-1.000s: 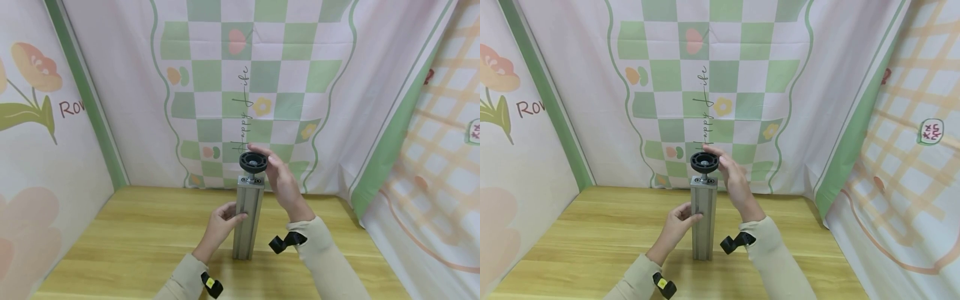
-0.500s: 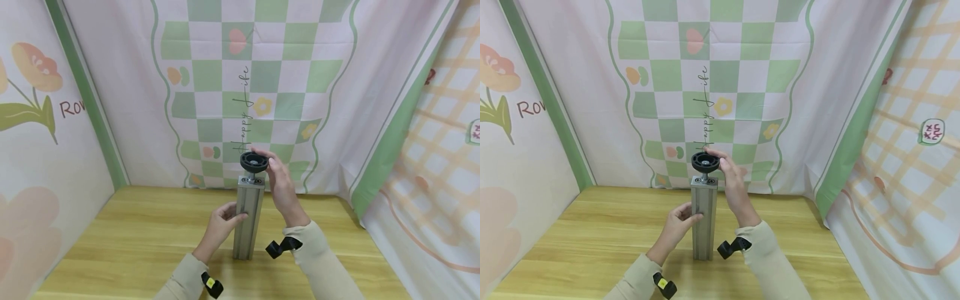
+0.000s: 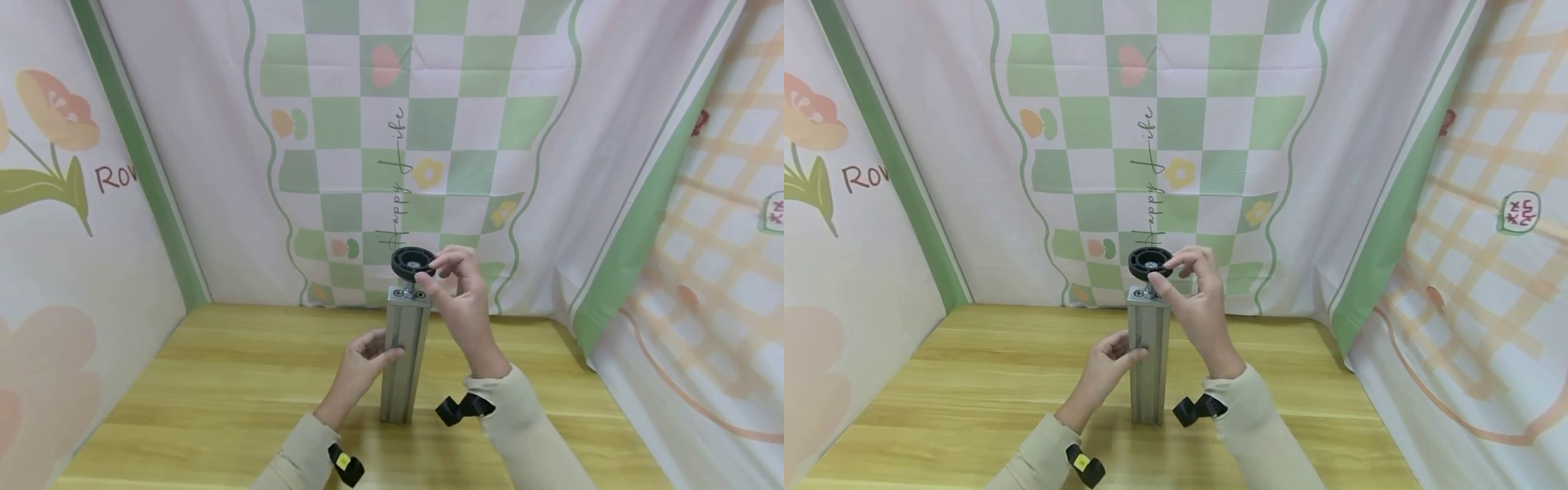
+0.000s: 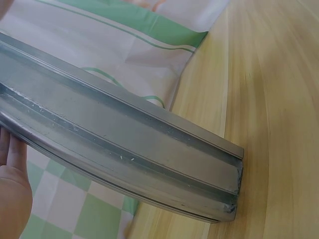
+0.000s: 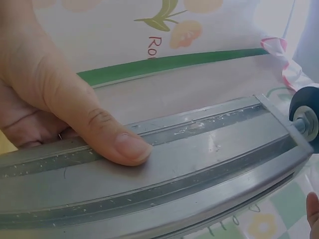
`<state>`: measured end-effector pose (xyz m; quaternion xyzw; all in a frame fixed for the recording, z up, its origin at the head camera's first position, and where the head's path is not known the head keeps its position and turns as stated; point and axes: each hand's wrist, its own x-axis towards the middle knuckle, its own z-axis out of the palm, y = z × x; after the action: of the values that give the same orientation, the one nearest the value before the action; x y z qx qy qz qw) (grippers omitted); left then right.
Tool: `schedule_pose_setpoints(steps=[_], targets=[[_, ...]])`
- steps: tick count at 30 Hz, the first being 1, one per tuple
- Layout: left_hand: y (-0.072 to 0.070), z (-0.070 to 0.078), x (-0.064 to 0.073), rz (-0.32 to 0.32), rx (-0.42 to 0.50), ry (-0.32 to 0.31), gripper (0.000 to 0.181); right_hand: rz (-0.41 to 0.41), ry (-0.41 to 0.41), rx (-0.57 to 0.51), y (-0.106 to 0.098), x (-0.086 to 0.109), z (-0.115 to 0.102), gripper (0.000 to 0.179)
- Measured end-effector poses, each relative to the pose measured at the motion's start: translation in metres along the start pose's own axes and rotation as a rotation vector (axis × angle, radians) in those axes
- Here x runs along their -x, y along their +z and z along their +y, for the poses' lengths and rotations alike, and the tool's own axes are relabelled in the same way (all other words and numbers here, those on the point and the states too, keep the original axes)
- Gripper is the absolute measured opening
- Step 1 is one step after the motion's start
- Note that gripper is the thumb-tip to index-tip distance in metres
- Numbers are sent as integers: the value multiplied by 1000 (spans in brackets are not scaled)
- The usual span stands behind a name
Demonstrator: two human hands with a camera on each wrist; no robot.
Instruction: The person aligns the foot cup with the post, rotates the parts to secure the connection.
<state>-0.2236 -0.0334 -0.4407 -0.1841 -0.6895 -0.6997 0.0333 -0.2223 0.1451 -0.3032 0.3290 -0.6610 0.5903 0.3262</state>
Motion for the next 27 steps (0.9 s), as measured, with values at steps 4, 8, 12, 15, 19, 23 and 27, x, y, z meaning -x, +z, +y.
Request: schedule_pose_setpoints(steps=[4, 8, 12, 15, 19, 23, 27], targets=[[0, 0, 1, 0, -2, 1, 42, 15, -93, 101, 2, 1, -5, 13], [0, 0, 1, 2, -2, -8, 43, 25, -150, 163, 3, 1, -8, 10], [0, 0, 1, 7, 3, -8, 42, 34, -162, 189, 2, 0, -10, 9], [0, 0, 0, 9, 4, -7, 42, 36, -148, 203, 1, 0, -10, 12], [0, -1, 0, 7, 0, -14, 41, -6, -82, 176, -1, -1, -9, 28], [1, 0, 1, 8, 11, -19, 42, -118, 34, 68, -3, -5, -5, 42], [0, 0, 1, 5, 11, -23, 44, -215, 126, -68, -5, -8, 2, 47]])
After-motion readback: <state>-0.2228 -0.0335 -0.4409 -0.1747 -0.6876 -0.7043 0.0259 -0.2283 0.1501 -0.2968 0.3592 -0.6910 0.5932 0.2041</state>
